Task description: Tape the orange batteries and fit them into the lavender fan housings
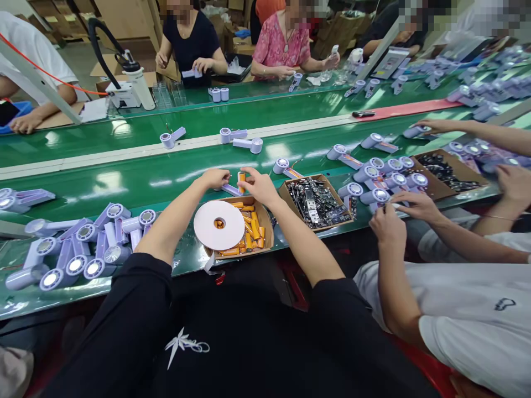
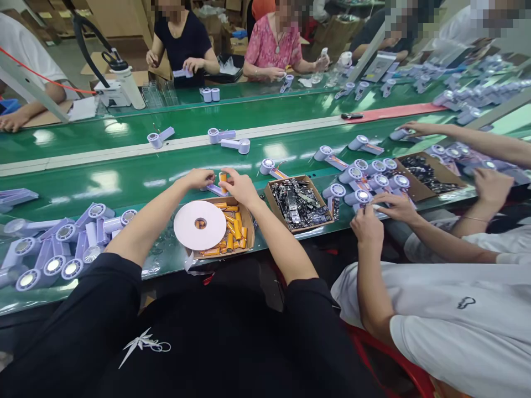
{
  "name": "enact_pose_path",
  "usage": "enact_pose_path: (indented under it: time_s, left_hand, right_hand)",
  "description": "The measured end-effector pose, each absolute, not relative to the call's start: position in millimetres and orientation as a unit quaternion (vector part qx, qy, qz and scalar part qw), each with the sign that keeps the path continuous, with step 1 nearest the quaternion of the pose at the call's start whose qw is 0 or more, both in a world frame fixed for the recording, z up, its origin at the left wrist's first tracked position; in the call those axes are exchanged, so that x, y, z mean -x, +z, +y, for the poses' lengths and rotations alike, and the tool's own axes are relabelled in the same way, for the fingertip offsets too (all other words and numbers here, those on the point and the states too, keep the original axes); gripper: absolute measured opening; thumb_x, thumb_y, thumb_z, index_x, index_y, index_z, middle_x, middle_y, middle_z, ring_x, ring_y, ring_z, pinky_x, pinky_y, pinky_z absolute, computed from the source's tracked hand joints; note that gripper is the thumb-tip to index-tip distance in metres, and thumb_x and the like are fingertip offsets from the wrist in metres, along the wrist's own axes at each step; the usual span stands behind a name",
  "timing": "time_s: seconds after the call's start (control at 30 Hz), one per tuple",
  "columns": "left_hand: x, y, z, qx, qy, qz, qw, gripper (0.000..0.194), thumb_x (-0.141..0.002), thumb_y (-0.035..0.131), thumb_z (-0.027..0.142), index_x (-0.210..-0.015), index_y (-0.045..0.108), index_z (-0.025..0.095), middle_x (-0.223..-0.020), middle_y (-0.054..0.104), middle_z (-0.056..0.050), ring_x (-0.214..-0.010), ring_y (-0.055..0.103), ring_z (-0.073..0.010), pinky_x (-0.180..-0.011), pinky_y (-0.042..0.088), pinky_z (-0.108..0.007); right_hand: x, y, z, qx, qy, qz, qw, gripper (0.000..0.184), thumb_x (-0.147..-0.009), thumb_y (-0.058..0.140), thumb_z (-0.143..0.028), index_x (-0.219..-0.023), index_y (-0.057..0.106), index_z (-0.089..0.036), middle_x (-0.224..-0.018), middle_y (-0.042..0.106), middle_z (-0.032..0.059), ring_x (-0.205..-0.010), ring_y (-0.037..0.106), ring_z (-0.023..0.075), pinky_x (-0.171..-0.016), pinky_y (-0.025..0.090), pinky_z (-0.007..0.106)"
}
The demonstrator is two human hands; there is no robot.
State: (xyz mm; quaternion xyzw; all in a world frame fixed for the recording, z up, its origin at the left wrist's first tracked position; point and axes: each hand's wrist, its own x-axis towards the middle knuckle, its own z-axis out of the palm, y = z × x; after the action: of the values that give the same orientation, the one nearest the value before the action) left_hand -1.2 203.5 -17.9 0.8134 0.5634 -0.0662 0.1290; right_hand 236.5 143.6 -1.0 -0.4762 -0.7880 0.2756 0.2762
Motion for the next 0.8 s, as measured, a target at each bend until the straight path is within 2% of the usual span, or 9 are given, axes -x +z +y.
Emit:
enact_pose_path:
  time_s: [0.13, 0.3, 0.4, 0.5, 0.6, 0.7, 0.8]
  left_hand:
    - [-10.0, -25.0, 206.2, -0.799, -0.053, 0.585, 0.131, 0.035, -0.1, 0.057, 0.036, -0.128, 0.074, 0.025, -0.126, 0.082, -0.011, -0.118, 0.074, -0.0315, -0.101, 0.052, -0.038]
    - [-12.7, -26.6, 207.2, -0.793, -0.039, 0.593, 0.136, 0.034, -0.101, 0.057, 0.037, -0.128, 0.073, 0.025, -0.125, 0.081, -0.011, -0.118, 0.074, -0.0316, -0.102, 0.053, -0.039]
    - [-14.4, -26.3, 206.8, -0.791, -0.03, 0.595, 0.137, 0.033, -0.102, 0.056, 0.038, -0.127, 0.073, 0.025, -0.129, 0.081, -0.012, -0.119, 0.073, -0.0321, -0.101, 0.053, -0.039]
    - [-18.1, -27.3, 207.6, -0.788, -0.021, 0.6, 0.139, 0.032, -0.103, 0.055, 0.038, -0.127, 0.072, 0.026, -0.13, 0.08, -0.011, -0.121, 0.073, -0.0312, -0.101, 0.053, -0.038]
    - [-21.4, -29.2, 209.2, -0.784, -0.018, 0.603, 0.144, 0.031, -0.1, 0.058, 0.036, -0.125, 0.073, 0.026, -0.127, 0.081, -0.009, -0.12, 0.073, -0.0304, -0.101, 0.052, -0.037]
    - [-24.6, -30.2, 209.5, -0.782, -0.018, 0.606, 0.146, 0.03, -0.099, 0.059, 0.035, -0.124, 0.074, 0.027, -0.127, 0.081, -0.009, -0.119, 0.073, -0.0302, -0.101, 0.053, -0.037]
    - [-30.6, -27.4, 208.0, -0.783, -0.015, 0.607, 0.139, 0.031, -0.102, 0.055, 0.033, -0.126, 0.074, 0.026, -0.131, 0.08, -0.011, -0.122, 0.072, -0.0319, -0.102, 0.053, -0.039]
  right_hand:
    - [-218.9, -11.0, 167.0, 0.482, 0.18, -0.846, 0.138, 0.045, -0.109, 0.067, -0.039, -0.15, 0.066, -0.02, -0.121, 0.086, 0.0127, -0.119, 0.08, 0.031, -0.102, 0.059, 0.038]
    - [-211.5, -11.5, 166.1, 0.473, 0.087, -0.877, -0.002, 0.048, -0.114, 0.057, -0.044, -0.154, 0.061, -0.019, -0.125, 0.083, 0.0203, -0.118, 0.079, 0.0371, -0.097, 0.059, 0.042]
    - [-207.3, -7.5, 167.0, 0.468, 0.08, -0.88, -0.027, 0.052, -0.11, 0.063, -0.041, -0.158, 0.059, -0.021, -0.132, 0.08, 0.0241, -0.119, 0.077, 0.0397, -0.097, 0.058, 0.044]
    - [-203.6, -6.1, 169.7, 0.464, 0.078, -0.88, -0.056, 0.052, -0.109, 0.066, -0.039, -0.159, 0.061, -0.026, -0.138, 0.077, 0.0233, -0.123, 0.076, 0.0393, -0.101, 0.058, 0.046]
    - [-199.7, -7.1, 173.7, 0.46, 0.089, -0.879, -0.089, 0.047, -0.108, 0.067, -0.045, -0.152, 0.069, -0.031, -0.14, 0.077, 0.021, -0.126, 0.076, 0.0394, -0.102, 0.059, 0.047]
    - [-192.9, -6.1, 179.4, 0.459, 0.101, -0.876, -0.106, 0.048, -0.102, 0.077, -0.052, -0.143, 0.077, -0.026, -0.141, 0.077, 0.0226, -0.13, 0.075, 0.0418, -0.105, 0.059, 0.049]
    - [-188.7, 0.5, 182.4, 0.468, 0.111, -0.871, -0.102, 0.048, -0.099, 0.082, -0.047, -0.137, 0.08, -0.019, -0.14, 0.077, 0.0259, -0.129, 0.075, 0.0435, -0.106, 0.059, 0.05]
